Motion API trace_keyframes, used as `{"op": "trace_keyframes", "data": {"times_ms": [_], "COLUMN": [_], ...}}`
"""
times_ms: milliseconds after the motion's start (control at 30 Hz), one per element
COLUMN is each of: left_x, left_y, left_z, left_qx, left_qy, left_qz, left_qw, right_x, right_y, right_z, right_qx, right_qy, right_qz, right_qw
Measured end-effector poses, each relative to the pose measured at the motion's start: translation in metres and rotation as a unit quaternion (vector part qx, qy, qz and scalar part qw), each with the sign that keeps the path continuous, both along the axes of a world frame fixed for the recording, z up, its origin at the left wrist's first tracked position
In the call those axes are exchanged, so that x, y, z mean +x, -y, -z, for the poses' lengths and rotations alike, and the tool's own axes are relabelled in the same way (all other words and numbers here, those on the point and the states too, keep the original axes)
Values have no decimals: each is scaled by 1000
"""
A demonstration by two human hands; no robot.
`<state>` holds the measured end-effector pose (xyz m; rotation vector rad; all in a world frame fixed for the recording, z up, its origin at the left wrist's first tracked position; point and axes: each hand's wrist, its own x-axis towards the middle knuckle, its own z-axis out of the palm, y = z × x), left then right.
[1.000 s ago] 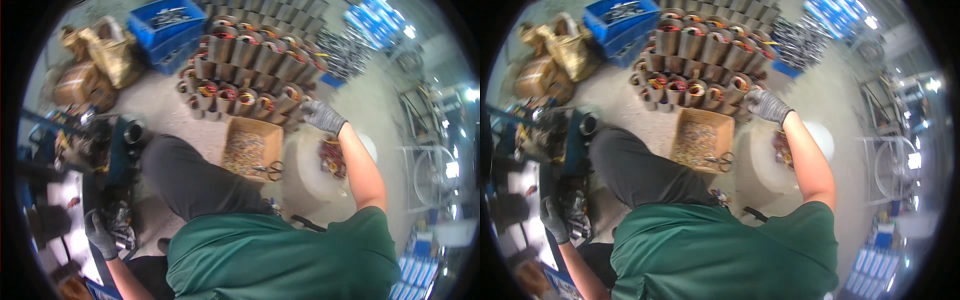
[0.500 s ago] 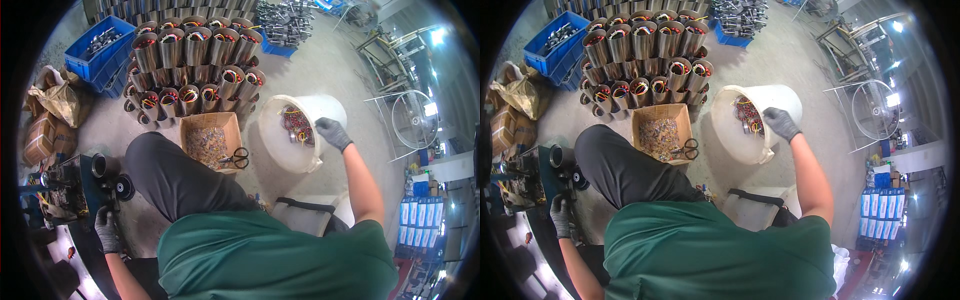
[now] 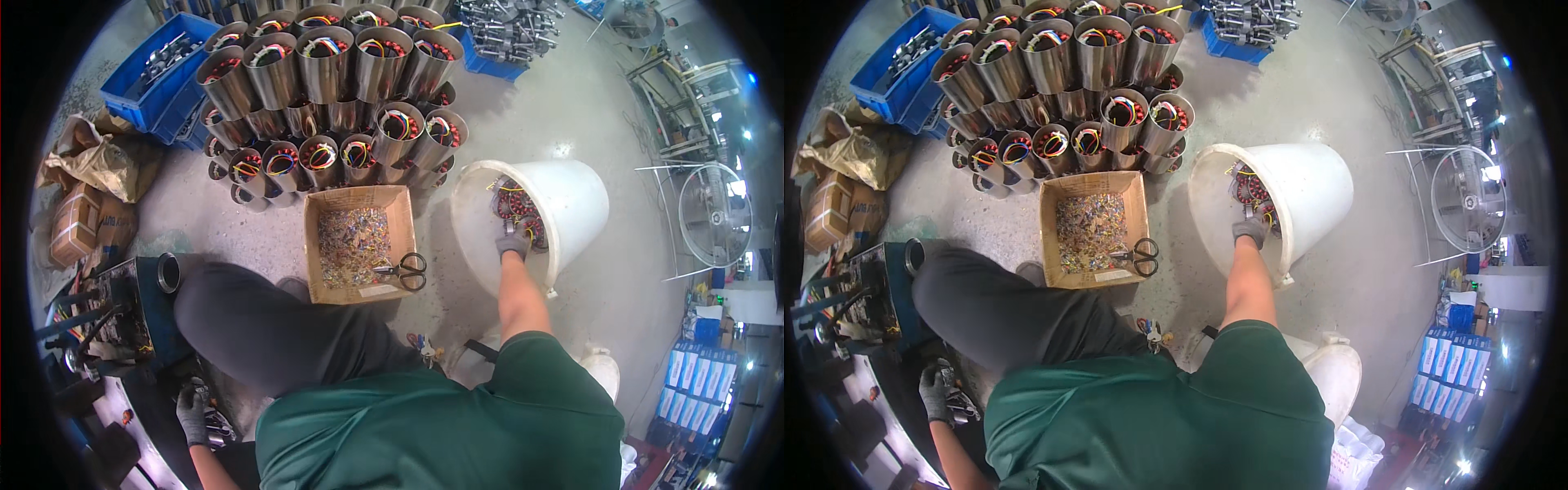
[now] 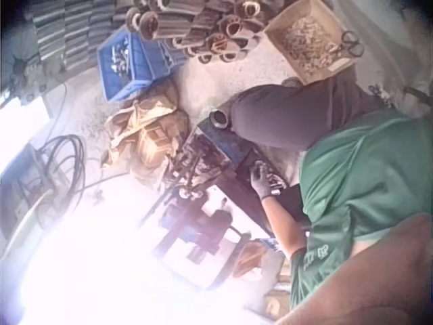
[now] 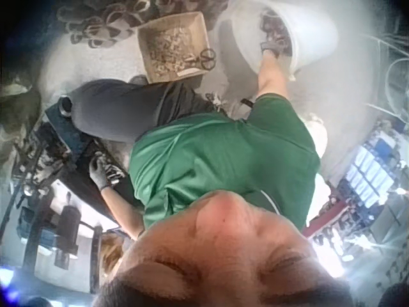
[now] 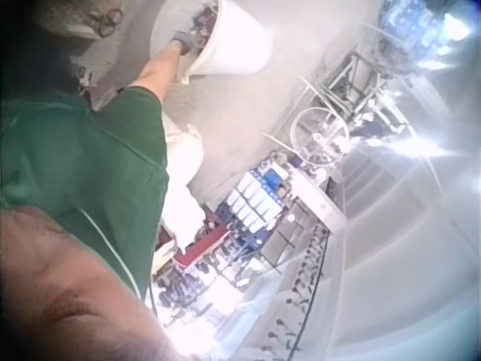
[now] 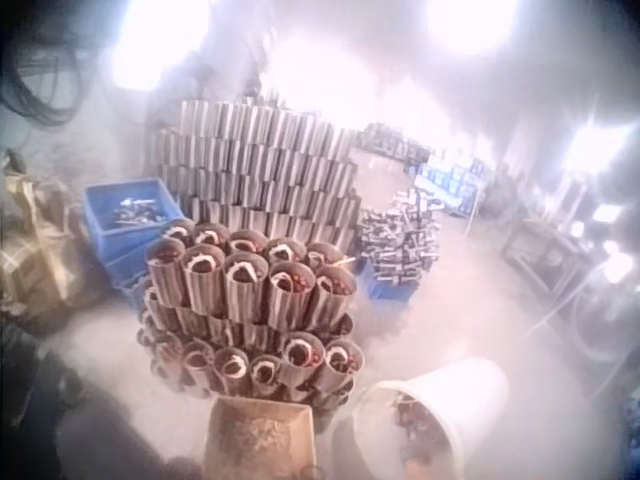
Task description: Assembling electrical motor components and pressing them into metal housings using a hydraulic press.
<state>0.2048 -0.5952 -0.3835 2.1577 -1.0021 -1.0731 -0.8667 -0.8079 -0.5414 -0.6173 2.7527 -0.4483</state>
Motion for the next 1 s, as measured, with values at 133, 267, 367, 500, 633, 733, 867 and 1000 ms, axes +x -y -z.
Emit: {"op": "trace_keyframes", "data": {"times_ms": [133, 267, 367, 500, 633, 733, 867, 1000], "left_x": [-18, -13, -14, -10, -10, -61, -122, -216], "left_y": [-57, -37, -57, -54, -16, 25, 82, 154], "left_z": [-92, -68, -107, -109, -68, -140, -205, -255], "left_qx": [60, 58, 74, 57, -15, -101, -225, -368], "left_qy": [129, 104, 113, 119, 70, 165, 270, 214], "left_qz": [-33, -19, -37, -9, -5, 40, 123, 229], "left_qw": [989, 993, 990, 991, 997, 980, 928, 875], "right_x": [29, -51, 25, 32, -13, 75, 110, 87], "right_y": [43, 21, 55, 54, 16, 13, 13, -1], "right_z": [59, 96, 88, 83, 87, 69, 33, 48], "right_qx": [-16, -86, -219, -80, -102, -212, -198, -258], "right_qy": [-85, 105, 393, -186, -237, -14, 241, 22], "right_qz": [40, 20, 251, -11, -34, 81, 254, 126], "right_qw": [995, 991, 857, 979, 965, 974, 916, 958]}}
